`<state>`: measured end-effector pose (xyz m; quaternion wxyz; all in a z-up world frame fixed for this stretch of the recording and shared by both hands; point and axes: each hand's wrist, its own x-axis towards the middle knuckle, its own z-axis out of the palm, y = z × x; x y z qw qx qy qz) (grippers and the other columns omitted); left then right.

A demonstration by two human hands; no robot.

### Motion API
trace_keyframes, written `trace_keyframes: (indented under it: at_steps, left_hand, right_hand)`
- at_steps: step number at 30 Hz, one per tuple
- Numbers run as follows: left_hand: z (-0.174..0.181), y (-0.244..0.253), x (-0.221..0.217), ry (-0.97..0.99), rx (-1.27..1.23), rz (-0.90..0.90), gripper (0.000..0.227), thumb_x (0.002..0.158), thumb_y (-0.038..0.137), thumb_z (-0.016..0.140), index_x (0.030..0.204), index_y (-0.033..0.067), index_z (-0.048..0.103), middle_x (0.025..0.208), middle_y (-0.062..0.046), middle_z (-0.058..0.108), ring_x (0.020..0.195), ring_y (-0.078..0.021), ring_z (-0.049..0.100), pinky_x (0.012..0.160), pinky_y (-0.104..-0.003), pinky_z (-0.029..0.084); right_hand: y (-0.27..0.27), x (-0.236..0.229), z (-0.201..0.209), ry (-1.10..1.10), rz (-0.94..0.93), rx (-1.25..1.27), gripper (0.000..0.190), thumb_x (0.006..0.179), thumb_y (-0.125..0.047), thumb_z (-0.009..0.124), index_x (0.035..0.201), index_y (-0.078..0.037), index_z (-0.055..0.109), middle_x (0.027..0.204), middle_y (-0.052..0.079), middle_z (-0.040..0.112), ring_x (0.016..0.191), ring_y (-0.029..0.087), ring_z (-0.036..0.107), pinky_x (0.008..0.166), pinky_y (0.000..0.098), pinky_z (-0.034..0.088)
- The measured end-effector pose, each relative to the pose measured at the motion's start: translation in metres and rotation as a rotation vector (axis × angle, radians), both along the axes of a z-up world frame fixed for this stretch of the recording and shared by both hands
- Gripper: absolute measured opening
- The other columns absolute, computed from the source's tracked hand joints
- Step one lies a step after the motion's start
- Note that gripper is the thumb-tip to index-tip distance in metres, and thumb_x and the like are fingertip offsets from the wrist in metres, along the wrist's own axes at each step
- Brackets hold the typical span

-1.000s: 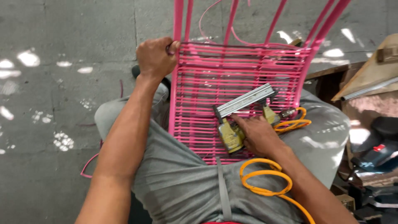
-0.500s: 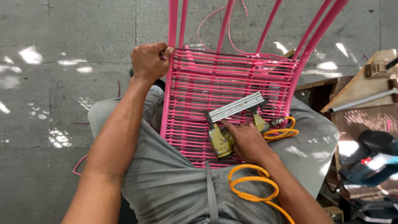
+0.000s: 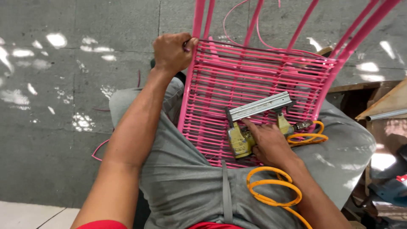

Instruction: Repairing a pink chair frame by weaving and securing plastic strips using a staple gun and heat gun.

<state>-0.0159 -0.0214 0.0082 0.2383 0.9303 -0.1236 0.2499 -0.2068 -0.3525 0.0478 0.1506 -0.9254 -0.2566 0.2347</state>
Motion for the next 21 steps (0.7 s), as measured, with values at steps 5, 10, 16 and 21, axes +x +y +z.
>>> trace_keyframes:
  at_steps: [5,10,16,21]
  left_hand:
    - [0.003,-0.001,0.000,0.016,-0.054,-0.016,0.030,0.095,0.033,0.074,0.074,0.0125,0.074,0.059,-0.010,0.065,0.056,-0.0328,0.066,0.052,-0.047,0.051]
    - [0.002,-0.001,-0.001,0.007,-0.061,-0.023,0.029,0.094,0.033,0.075,0.073,0.0127,0.075,0.061,-0.010,0.066,0.057,-0.0326,0.068,0.053,-0.047,0.052]
    - [0.000,-0.001,0.000,-0.006,-0.070,-0.019,0.028,0.092,0.034,0.076,0.073,0.0137,0.076,0.061,-0.009,0.067,0.057,-0.0326,0.068,0.053,-0.047,0.053]
    - [-0.005,-0.002,0.003,0.087,-0.083,-0.028,0.028,0.097,0.033,0.073,0.077,0.0135,0.076,0.059,-0.008,0.067,0.052,-0.0281,0.068,0.053,-0.046,0.052]
  right_hand:
    - [0.001,0.001,-0.002,-0.014,0.000,-0.027,0.095,0.065,-0.006,0.076,0.151,-0.012,0.036,0.095,0.016,0.069,0.098,0.036,0.064,0.092,0.0488,0.044]
    - [0.001,0.000,-0.005,-0.025,0.003,-0.033,0.094,0.064,-0.007,0.077,0.149,-0.012,0.037,0.095,0.017,0.069,0.099,0.037,0.064,0.092,0.0492,0.044]
    - [0.001,-0.001,-0.005,-0.051,0.004,-0.026,0.094,0.064,-0.007,0.077,0.149,-0.012,0.037,0.093,0.016,0.069,0.097,0.037,0.064,0.092,0.0492,0.044]
    - [0.002,-0.001,-0.003,-0.031,0.001,-0.074,0.095,0.066,-0.007,0.077,0.151,-0.012,0.035,0.090,0.015,0.069,0.095,0.036,0.065,0.092,0.0491,0.044]
